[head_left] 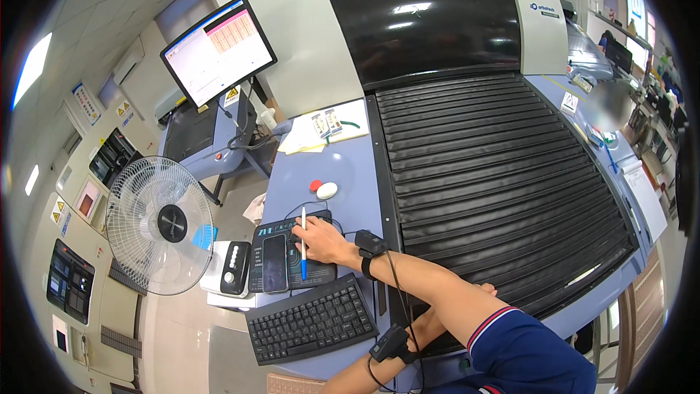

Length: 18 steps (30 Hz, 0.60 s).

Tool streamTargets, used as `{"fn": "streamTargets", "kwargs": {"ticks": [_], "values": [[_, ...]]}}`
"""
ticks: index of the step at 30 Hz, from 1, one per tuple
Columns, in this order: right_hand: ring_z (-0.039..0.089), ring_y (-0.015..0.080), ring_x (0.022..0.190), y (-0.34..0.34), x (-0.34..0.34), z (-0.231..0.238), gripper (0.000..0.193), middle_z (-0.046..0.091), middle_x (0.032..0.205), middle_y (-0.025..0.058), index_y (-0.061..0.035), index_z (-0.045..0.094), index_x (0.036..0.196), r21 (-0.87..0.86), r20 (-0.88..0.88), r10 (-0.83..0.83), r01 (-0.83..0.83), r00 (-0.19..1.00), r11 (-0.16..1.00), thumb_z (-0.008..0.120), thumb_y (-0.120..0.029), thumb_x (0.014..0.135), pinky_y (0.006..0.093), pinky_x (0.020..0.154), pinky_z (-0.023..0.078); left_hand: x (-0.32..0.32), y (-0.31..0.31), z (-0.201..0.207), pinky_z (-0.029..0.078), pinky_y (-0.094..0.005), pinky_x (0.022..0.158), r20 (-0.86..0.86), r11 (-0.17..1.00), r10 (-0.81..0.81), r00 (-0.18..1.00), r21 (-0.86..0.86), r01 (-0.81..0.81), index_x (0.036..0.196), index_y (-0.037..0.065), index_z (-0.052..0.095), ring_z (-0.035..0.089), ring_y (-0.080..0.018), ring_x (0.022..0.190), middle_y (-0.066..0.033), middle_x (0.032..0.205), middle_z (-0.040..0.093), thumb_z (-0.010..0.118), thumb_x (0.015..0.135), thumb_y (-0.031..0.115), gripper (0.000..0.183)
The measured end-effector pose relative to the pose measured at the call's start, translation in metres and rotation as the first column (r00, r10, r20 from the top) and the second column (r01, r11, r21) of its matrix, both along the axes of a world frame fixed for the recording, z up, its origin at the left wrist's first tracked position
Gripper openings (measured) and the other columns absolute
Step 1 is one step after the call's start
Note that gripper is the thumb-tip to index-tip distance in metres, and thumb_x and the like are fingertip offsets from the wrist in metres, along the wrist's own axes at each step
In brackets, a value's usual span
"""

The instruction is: Operating an industrial printing or cutting machine using a digitizer, keyboard, and stylus interface.

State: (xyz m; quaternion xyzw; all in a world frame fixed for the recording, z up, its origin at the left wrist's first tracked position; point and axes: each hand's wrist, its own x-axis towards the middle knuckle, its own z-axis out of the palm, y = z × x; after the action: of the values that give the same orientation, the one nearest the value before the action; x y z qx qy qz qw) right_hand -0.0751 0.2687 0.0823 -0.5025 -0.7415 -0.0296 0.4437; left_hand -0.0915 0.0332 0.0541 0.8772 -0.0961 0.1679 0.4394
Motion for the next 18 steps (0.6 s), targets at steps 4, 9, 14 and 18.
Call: {"fn": "streamTargets", "kwargs": {"ticks": [4,9,14,18], "values": [[0.059,0.0367,0.109,-0.0001,0.0003,-0.0002,0.028,0.061,0.109,0.0190,-0.0010,0.059,0.105,-0.014,0.005,-0.005,0.005,1.000,1.000,0.072,-0.020,0.088,0.0459,0.095,0.050,-0.0001,0.0010,-0.0022,0.031,-0.0353,0.120,-0.046,0.998,-0.027,0.999,-0.051,0.024,0.149,0.001,0.045,0.043,-0.0253,0.143,-0.0146,0.152,0.048,0.046,0.106,0.013,0.045],[0.059,0.0372,0.109,0.0002,0.0005,-0.0002,0.028,0.061,0.109,0.0193,-0.0009,0.059,0.105,-0.011,0.005,-0.003,0.003,1.000,1.000,0.072,-0.020,0.088,0.0461,0.095,0.050,0.0005,0.0023,-0.0020,0.030,-0.0353,0.120,-0.083,0.995,-0.048,0.995,-0.087,0.041,0.149,0.001,0.045,0.043,-0.0253,0.143,-0.0146,0.153,0.048,0.046,0.106,0.013,0.045],[0.059,0.0374,0.110,-0.0012,0.0006,0.0018,0.029,0.061,0.110,0.0199,-0.0005,0.060,0.105,-0.018,0.001,0.000,0.000,1.000,1.000,0.072,-0.020,0.087,0.0464,0.096,0.050,0.0001,0.0030,-0.0006,0.030,-0.0352,0.120,-0.103,0.992,-0.063,0.993,-0.116,0.050,0.149,0.001,0.045,0.043,-0.0254,0.143,-0.0146,0.153,0.048,0.046,0.106,0.013,0.045],[0.059,0.0375,0.111,-0.0019,0.0012,0.0025,0.029,0.061,0.111,0.0201,-0.0002,0.060,0.105,-0.013,-0.006,0.006,-0.006,1.000,1.000,0.073,-0.019,0.087,0.0462,0.096,0.050,-0.0001,0.0035,0.0008,0.030,-0.0352,0.120,-0.117,0.989,-0.072,0.991,-0.134,0.056,0.149,0.001,0.045,0.043,-0.0254,0.143,-0.0146,0.153,0.048,0.046,0.106,0.014,0.045]]}}
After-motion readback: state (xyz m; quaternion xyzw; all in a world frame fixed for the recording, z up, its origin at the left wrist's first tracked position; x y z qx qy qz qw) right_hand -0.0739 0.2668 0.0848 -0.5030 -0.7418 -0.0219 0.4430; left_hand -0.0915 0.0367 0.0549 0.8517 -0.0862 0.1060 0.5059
